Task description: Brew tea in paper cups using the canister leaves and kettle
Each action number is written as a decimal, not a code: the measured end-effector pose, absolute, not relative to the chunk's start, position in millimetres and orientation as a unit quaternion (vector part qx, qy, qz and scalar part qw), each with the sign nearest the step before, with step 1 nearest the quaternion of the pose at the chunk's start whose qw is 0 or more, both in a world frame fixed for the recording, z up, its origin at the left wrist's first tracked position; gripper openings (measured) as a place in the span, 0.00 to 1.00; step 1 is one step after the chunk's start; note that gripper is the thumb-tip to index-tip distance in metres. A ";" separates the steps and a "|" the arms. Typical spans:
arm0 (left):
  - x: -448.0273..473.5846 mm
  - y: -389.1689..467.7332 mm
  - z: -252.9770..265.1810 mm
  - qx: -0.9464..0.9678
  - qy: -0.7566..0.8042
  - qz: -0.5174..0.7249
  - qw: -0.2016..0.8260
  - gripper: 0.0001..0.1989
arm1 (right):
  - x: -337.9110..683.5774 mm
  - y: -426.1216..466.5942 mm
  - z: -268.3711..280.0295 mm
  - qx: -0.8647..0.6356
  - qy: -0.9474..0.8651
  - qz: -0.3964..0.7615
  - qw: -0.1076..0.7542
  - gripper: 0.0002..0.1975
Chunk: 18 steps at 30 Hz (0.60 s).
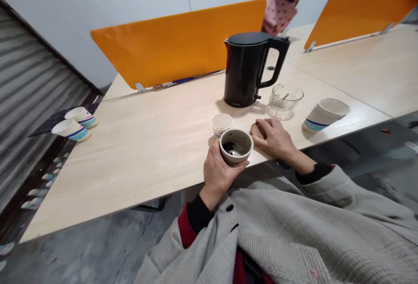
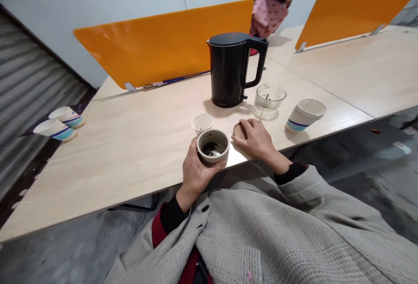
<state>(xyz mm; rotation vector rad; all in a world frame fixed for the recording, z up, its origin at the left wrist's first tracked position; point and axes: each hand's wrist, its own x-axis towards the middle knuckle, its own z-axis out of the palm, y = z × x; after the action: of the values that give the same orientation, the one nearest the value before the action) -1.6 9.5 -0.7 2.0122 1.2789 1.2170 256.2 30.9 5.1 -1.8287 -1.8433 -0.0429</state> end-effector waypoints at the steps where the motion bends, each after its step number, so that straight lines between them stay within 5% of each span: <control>1: -0.8 9.7 -0.6 0.732 0.465 0.443 0.227 0.52 | 258.8 30.8 2.0 -0.675 -0.691 -0.017 0.258 0.33; 4: 1.4 9.9 0.5 0.735 0.462 0.444 0.221 0.51 | 267.6 26.8 3.9 -0.659 -0.705 -0.015 0.261 0.34; 10: 2.6 9.7 1.6 0.744 0.454 0.441 0.213 0.51 | 292.6 26.1 26.4 -0.711 -0.544 -0.048 0.444 0.36; 14: 2.0 9.8 0.7 0.746 0.457 0.436 0.213 0.52 | 304.6 53.0 41.3 -0.725 -0.532 -0.083 0.429 0.33; 18: 1.7 9.5 0.0 0.751 0.456 0.432 0.205 0.53 | 312.1 83.3 49.7 -0.719 -0.544 -0.101 0.420 0.19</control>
<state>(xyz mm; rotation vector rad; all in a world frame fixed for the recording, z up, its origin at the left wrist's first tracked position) 1.7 9.5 0.0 2.0922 1.2701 1.2041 312.1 83.3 49.7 -1.8027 -1.3625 -0.2532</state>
